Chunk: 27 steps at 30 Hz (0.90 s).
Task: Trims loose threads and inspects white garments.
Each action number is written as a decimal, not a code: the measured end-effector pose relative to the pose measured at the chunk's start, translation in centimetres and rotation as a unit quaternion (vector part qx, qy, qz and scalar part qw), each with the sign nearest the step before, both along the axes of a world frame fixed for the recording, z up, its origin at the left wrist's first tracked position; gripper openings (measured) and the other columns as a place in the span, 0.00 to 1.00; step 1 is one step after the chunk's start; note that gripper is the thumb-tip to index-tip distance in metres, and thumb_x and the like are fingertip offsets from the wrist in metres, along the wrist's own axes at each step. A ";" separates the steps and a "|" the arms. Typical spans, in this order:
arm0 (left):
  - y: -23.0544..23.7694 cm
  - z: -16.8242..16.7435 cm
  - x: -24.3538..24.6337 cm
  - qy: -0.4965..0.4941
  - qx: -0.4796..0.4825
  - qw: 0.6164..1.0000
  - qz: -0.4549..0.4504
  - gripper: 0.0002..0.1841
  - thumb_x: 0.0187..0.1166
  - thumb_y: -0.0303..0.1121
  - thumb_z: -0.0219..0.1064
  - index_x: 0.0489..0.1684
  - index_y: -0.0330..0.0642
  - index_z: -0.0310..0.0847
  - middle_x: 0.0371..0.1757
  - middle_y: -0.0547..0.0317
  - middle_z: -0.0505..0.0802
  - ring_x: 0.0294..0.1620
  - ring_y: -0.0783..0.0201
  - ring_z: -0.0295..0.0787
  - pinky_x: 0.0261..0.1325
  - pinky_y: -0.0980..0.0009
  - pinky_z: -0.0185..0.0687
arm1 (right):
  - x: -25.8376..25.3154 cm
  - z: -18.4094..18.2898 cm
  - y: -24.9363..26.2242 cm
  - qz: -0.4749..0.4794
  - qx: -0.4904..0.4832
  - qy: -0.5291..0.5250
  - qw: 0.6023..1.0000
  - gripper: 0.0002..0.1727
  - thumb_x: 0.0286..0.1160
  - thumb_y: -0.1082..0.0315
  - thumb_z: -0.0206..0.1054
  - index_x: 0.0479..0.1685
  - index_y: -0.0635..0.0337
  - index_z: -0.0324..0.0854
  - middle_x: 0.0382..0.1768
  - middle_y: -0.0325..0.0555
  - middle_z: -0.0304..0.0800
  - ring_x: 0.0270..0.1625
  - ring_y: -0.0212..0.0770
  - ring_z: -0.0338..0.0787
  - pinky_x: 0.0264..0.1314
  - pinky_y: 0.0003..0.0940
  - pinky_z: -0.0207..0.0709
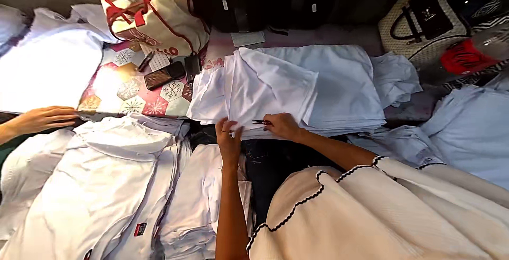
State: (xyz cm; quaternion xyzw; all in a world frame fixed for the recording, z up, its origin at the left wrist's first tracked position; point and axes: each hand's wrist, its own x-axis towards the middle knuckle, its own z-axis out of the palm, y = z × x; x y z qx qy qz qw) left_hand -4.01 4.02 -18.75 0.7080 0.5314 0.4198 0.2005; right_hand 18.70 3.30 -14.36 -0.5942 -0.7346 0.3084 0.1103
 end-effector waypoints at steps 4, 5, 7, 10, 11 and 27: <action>0.3 -0.3 1.7 0.086 0.095 0.991 -0.024 0.19 0.66 0.32 0.81 0.57 0.39 0.92 0.74 0.30 0.82 0.73 0.31 0.79 0.69 0.41 0.79 | 1.7 1.5 -0.2 -0.012 0.124 0.064 0.990 0.06 0.76 0.71 0.69 0.42 0.66 0.86 0.29 0.58 0.90 0.36 0.59 0.92 0.40 0.61 0.82; 0.4 -0.6 2.1 0.075 0.141 0.987 0.001 0.13 0.70 0.25 0.74 0.51 0.38 0.94 0.66 0.32 0.88 0.65 0.35 0.86 0.63 0.46 0.83 | 2.2 2.0 -0.5 -0.001 0.224 0.065 0.972 0.03 0.72 0.75 0.70 0.37 0.66 0.86 0.26 0.55 0.89 0.30 0.56 0.92 0.32 0.56 0.82; 0.2 -1.0 2.6 0.043 0.204 0.977 0.041 0.10 0.76 0.20 0.66 0.46 0.34 0.94 0.53 0.37 0.92 0.50 0.45 0.91 0.54 0.57 0.87 | 4.0 3.0 -0.7 0.032 0.374 0.044 0.926 0.01 0.69 0.77 0.70 0.34 0.65 0.86 0.25 0.51 0.89 0.25 0.49 0.90 0.25 0.46 0.81; -1.4 -3.1 3.0 0.034 0.176 0.982 0.054 0.09 0.78 0.20 0.66 0.46 0.31 0.93 0.47 0.39 0.94 0.51 0.47 0.93 0.58 0.59 0.88 | 7.4 2.5 -1.4 0.052 0.368 -0.050 0.927 0.07 0.71 0.76 0.69 0.43 0.61 0.91 0.30 0.51 0.92 0.28 0.52 0.92 0.30 0.49 0.82; -2.2 -4.2 3.1 0.043 0.131 0.988 0.063 0.08 0.77 0.20 0.67 0.43 0.30 0.94 0.45 0.39 0.95 0.50 0.46 0.94 0.57 0.57 0.89 | 8.4 2.1 -1.7 0.042 0.285 -0.088 0.953 0.10 0.72 0.76 0.69 0.49 0.58 0.91 0.32 0.54 0.93 0.31 0.57 0.92 0.31 0.57 0.82; -2.7 2.8 6.3 0.157 -0.262 0.952 -0.032 0.10 0.82 0.28 0.65 0.43 0.30 0.91 0.56 0.36 0.90 0.62 0.40 0.87 0.65 0.44 0.82 | 6.4 1.2 0.7 -0.111 -0.110 0.124 0.980 0.17 0.90 0.58 0.61 0.50 0.65 0.86 0.27 0.50 0.83 0.25 0.41 0.78 0.31 0.42 0.74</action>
